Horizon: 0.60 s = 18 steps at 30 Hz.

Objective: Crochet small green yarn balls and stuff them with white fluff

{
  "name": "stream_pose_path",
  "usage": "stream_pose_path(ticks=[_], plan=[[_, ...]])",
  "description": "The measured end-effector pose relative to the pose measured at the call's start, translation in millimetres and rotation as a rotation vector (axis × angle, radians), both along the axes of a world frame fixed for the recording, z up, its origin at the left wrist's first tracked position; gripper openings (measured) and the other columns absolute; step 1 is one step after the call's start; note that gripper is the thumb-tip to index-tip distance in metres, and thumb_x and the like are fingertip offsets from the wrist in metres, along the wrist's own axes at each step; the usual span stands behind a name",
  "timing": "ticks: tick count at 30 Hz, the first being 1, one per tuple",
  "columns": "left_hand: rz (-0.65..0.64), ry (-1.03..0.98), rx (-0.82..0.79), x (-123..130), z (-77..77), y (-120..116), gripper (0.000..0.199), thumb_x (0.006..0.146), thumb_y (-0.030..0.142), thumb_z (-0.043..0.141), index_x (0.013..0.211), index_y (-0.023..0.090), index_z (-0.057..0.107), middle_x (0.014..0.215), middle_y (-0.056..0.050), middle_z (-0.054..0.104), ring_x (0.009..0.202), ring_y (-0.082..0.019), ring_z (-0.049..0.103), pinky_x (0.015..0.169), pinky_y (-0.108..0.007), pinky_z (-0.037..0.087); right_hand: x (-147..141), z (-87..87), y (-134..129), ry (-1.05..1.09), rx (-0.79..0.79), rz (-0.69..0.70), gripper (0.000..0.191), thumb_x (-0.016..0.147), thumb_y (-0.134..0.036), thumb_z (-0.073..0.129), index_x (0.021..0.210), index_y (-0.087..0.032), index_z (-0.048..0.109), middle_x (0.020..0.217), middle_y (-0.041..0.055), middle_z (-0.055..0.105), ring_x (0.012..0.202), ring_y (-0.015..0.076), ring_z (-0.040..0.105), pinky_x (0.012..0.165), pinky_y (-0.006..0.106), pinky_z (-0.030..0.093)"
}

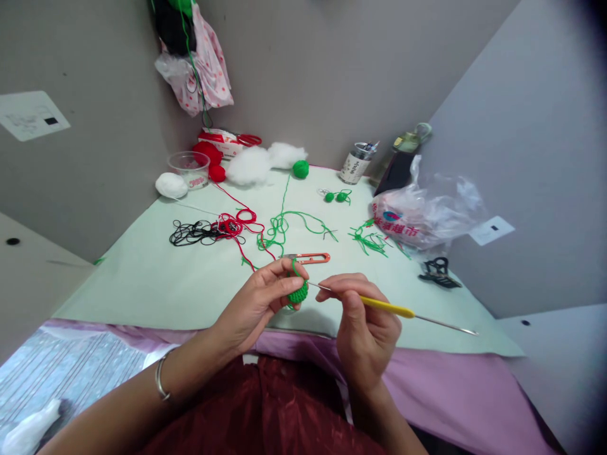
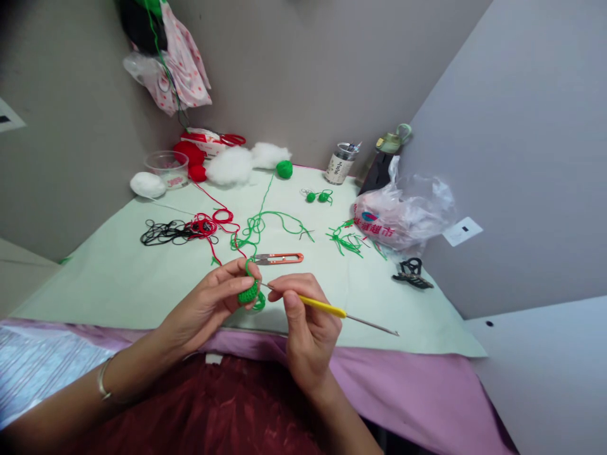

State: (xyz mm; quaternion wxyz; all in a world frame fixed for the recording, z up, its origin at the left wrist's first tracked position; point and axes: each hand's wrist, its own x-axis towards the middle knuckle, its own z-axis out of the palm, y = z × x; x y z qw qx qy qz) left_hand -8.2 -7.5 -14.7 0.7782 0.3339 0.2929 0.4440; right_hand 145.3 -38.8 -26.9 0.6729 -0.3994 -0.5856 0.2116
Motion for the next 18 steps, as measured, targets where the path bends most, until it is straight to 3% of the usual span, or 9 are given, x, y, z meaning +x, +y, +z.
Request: stream_pose_path(ticks=[18], plan=[[-0.023,-0.035,0.009,0.5,-0.2,0.2,0.012,0.084,0.024,0.078,0.087,0.016,0.069,0.083,0.001,0.056,0.073,-0.009,0.053,0.068,-0.021,0.049,0.2,2.0,-0.4,0.009,0.019,0.025,0.023,0.101,-0.014,0.053,0.094,-0.022,0.073,0.086,0.0014,0.072,0.075,0.0156,0.067,0.068,0.033,0.052]])
